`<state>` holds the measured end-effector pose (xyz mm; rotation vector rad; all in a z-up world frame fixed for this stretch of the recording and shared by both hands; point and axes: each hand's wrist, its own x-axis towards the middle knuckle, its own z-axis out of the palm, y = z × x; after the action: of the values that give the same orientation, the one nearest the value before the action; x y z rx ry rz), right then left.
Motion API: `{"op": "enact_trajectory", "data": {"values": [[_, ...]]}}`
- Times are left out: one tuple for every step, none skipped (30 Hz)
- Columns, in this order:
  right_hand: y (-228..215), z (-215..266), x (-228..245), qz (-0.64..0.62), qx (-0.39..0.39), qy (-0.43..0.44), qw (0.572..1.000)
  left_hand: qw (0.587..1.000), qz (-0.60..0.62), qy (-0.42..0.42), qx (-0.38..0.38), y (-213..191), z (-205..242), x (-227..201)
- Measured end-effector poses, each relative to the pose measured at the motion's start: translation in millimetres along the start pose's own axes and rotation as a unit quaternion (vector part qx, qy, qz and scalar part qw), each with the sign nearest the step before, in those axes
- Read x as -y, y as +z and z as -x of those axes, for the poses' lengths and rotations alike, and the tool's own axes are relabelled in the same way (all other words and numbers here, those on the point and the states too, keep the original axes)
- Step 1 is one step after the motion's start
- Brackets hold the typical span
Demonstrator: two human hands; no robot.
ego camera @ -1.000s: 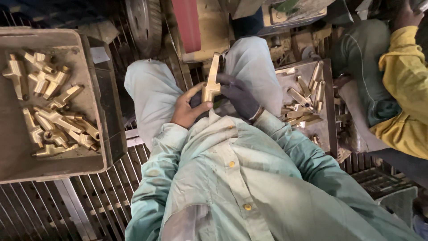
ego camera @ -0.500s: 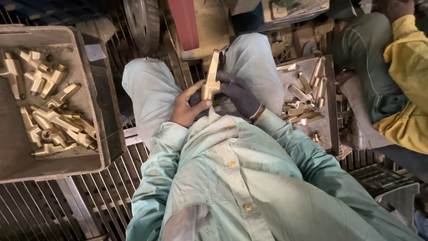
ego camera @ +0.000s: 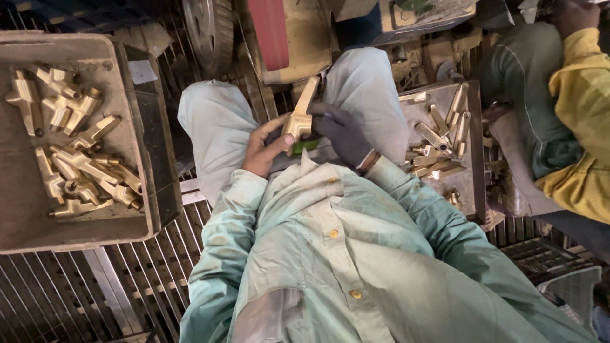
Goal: The person sits on the floor and uses a belt grinder to smooth and shape small brass-colored metal parts. They pick up each part from a bin, press it against the moving belt, rotate it to grind different edges, and then place the finished part on a nearby metal tray.
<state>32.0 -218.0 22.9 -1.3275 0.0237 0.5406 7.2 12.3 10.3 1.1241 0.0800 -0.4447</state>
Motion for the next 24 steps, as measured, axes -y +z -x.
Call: {"op": "enact_trajectory", "data": {"values": [[-0.3, -0.3, -2.4, 0.037, -0.028, -0.019, 0.999, 1.0, 0.004, 0.001, 0.0, 0.7, 0.7, -0.6], [-0.1, -0.3, -3.0, 0.075, -0.056, -0.038, 0.995, 1.0, 0.007, 0.003, 0.001, 1.4, 1.3, -1.7], [0.9, -0.4, -1.9, 0.112, -0.083, -0.056, 0.989, 1.0, 0.011, 0.005, 0.001, 1.7, 1.8, -3.2], [2.5, 1.0, 0.9, 0.108, -0.096, -0.075, 0.987, 1.0, 0.019, 0.005, 0.002, 2.1, 2.3, -4.9], [4.8, 4.7, 5.2, 0.104, -0.11, -0.093, 0.984, 1.0, 0.027, 0.005, 0.004, 2.9, 2.8, -6.6], [7.8, 7.8, 10.9, 0.1, -0.123, -0.111, 0.981, 0.999, 0.035, 0.005, 0.006, 3.5, 3.2, -8.4], [11.2, 9.9, 18.3, 0.188, -0.144, -0.15, 0.96, 1.0, 0.029, 0.006, 0.006, 3.7, 3.3, -10.1], [15.0, 11.5, 26.3, 0.275, -0.163, -0.187, 0.929, 1.0, 0.024, 0.007, 0.007, 3.6, 3.0, -12.0], [18.2, 12.6, 34.6, 0.359, -0.18, -0.223, 0.888, 1.0, 0.018, 0.008, 0.008, 4.1, 2.4, -13.4], [22.0, 12.7, 42.3, 0.404, -0.164, -0.255, 0.863, 1.0, 0.02, 0.005, 0.012, 4.9, 2.4, -14.6], [26.2, 12.1, 49.2, 0.448, -0.146, -0.285, 0.835, 1.0, 0.023, 0.002, 0.016, 5.3, 2.7, -16.0], [29.9, 11.2, 54.8, 0.489, -0.128, -0.315, 0.803, 0.999, 0.026, -0.002, 0.021, 5.6, 2.7, -17.2], [32.5, 10.0, 58.4, 0.51, -0.111, -0.318, 0.792, 0.999, 0.021, -0.008, 0.023, 5.7, 3.8, -17.9], [33.6, 7.1, 60.9, 0.53, -0.094, -0.32, 0.779, 0.999, 0.017, -0.015, 0.026, 5.3, 4.8, -18.4], [33.6, 3.9, 62.4, 0.55, -0.078, -0.324, 0.766, 0.999, 0.012, -0.021, 0.03, 4.8, 4.9, -19.1], [32.7, 1.6, 63.0, 0.547, -0.055, -0.332, 0.766, 0.999, 0.013, -0.024, 0.038, 4.1, 5.0, -19.8], [30.6, -0.6, 62.9, 0.545, -0.032, -0.341, 0.765, 0.999, 0.014, -0.026, 0.045, 3.6, 4.9, -20.3], [28.6, -1.5, 61.7, 0.541, -0.009, -0.35, 0.764, 0.998, 0.015, -0.029, 0.052, 3.3, 4.7, -20.6], [27.2, -2.2, 59.4, 0.539, -0.009, -0.347, 0.768, 0.998, 0.028, -0.038, 0.049, 2.6, 4.0, -20.8], [25.9, -2.8, 57.0, 0.536, -0.009, -0.344, 0.771, 0.997, 0.041, -0.047, 0.047, 2.3, 3.1, -20.7], [24.6, -3.0, 55.1, 0.533, -0.009, -0.341, 0.774, 0.996, 0.054, -0.057, 0.044, 2.7, 2.3, -20.5], [23.6, -2.4, 53.6, 0.51, 0.003, -0.313, 0.801, 0.996, 0.065, -0.052, 0.025, 3.5, 1.7, -20.3], [23.1, -0.9, 52.6, 0.486, 0.016, -0.283, 0.827, 0.996, 0.075, -0.047, 0.007, 5.2, 1.5, -20.0], [23.1, 0.8, 52.1, 0.46, 0.029, -0.253, 0.85, 0.995, 0.086, -0.042, -0.012, 6.9, 1.5, -19.7]]}}
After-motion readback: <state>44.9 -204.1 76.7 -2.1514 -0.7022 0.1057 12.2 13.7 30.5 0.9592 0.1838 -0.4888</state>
